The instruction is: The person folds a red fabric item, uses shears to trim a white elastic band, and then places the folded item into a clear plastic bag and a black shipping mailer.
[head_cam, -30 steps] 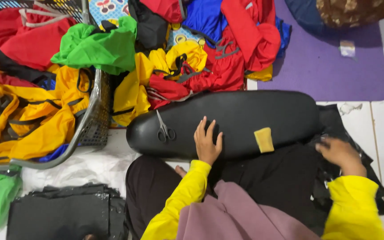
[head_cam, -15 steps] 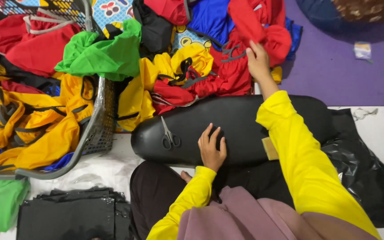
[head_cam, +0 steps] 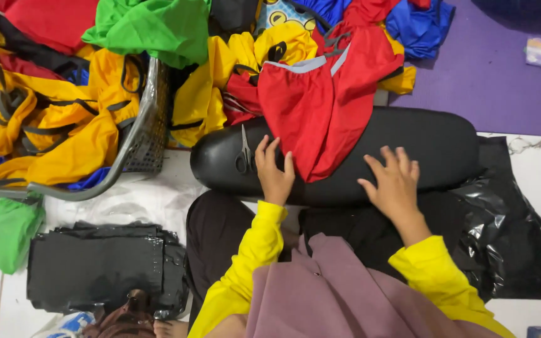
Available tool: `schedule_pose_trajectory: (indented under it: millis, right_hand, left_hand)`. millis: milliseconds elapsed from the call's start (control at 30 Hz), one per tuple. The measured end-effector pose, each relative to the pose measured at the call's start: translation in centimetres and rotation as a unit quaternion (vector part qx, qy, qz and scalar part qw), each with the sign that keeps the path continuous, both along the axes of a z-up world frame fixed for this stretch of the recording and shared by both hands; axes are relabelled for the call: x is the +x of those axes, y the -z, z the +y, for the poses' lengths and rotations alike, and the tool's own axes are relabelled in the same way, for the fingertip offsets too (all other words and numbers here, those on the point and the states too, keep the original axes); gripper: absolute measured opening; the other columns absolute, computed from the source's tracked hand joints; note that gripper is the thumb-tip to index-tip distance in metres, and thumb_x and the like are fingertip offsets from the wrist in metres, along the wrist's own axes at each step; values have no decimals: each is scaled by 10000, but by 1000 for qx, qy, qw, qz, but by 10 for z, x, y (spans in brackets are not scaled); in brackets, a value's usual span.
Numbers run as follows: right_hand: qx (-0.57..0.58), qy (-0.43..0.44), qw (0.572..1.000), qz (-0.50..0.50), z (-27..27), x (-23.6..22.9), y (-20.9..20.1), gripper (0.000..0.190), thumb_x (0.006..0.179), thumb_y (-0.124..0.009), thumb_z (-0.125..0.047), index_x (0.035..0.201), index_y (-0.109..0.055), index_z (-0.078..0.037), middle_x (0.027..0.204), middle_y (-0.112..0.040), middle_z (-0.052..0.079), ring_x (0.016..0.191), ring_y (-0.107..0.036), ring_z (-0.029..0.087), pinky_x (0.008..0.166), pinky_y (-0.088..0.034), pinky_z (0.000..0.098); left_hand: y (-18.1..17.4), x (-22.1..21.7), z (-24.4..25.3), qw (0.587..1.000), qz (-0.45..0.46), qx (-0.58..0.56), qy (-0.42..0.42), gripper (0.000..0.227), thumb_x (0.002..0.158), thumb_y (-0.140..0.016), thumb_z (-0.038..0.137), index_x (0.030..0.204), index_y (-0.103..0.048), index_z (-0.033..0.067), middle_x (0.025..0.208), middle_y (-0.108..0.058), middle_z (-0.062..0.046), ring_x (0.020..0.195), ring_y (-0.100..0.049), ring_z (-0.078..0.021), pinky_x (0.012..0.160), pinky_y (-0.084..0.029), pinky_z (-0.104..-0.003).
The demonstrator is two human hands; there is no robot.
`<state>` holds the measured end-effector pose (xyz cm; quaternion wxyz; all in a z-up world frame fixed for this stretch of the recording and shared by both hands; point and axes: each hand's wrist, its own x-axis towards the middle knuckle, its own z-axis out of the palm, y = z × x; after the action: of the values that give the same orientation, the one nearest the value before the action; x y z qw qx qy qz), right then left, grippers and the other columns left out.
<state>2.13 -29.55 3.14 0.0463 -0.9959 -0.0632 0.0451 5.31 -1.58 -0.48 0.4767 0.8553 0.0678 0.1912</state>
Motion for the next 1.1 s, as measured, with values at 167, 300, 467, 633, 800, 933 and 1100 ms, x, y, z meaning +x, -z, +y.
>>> schedule_pose_trajectory:
  millis: [167, 300, 467, 633, 800, 933, 1100]
  right_hand:
    - [12, 13, 998, 65, -63, 10, 43, 583, 868, -695, -520, 1432, -556, -467, 1607, -412, 132, 1475, -389, 446, 1029, -461, 640]
    - [-24, 42, 997, -55, -115, 21, 69, 384, 986, -648, -379, 1359, -642, -472, 1423, -581, 49, 1234, -586, 375, 862, -542, 539]
    - [-4, 98, 975, -199, -136, 34, 83, 380, 960, -741, -237, 1337, -719, -277, 1419, -552, 79, 1191, -555, 342, 857, -508, 496]
    - [-24, 78, 952, -294, -55, 84, 32, 375, 990, -759, -363, 1334, -731, -217, 1325, -638, 98, 1213, -561, 352, 900, -442, 525]
    - [353, -10, 927, -123, 66, 174, 35, 660, 1024, -741, -326, 1554, -450, -62, 1511, -415, 344, 1414, -403, 524, 1161, -320, 620]
    - [433, 148, 888, 54, 108, 206, 78, 1217, 860, -916, -501, 1659, -89, -103, 1619, -238, 377, 1535, -252, 493, 1250, -204, 624]
    - [473, -12, 873, -118, 112, 145, 69, 256, 940, -711, -99, 1190, -754, -59, 1150, -742, 181, 1169, -671, 350, 1030, -505, 440]
  left_hand:
    - [5, -2, 7, 996, -11, 78, 34, 558, 806, -864, 140, 1306, -642, 33, 1445, -479, -259, 1314, -507, -457, 1105, -434, -555]
    - [18, -1, 18, 993, -54, 102, -19, 373, 813, -853, 105, 1156, -714, 54, 1344, -586, -210, 1189, -611, -415, 1019, -509, -511]
    - [-5, 6, 47, 969, -130, 190, -93, 281, 848, -818, 171, 1117, -741, 151, 1239, -681, -53, 1147, -637, -297, 993, -504, -431]
    - [20, 6, 71, 957, 11, 274, -92, 359, 772, -874, 331, 1100, -759, 241, 1333, -656, -1, 1335, -503, -345, 1037, -403, -512]
    - [25, 12, 72, 922, 11, 298, -245, 239, 818, -867, 365, 1005, -751, 272, 1211, -632, 80, 1193, -527, -252, 922, -408, -440]
    - [13, 5, 78, 917, 6, 295, -268, 275, 815, -872, 428, 990, -742, 259, 1186, -630, 76, 1159, -523, -238, 917, -369, -441]
    - [28, 12, 82, 903, 14, 300, -306, 354, 778, -862, 520, 1018, -739, 292, 1181, -636, 83, 1123, -545, -239, 919, -351, -479]
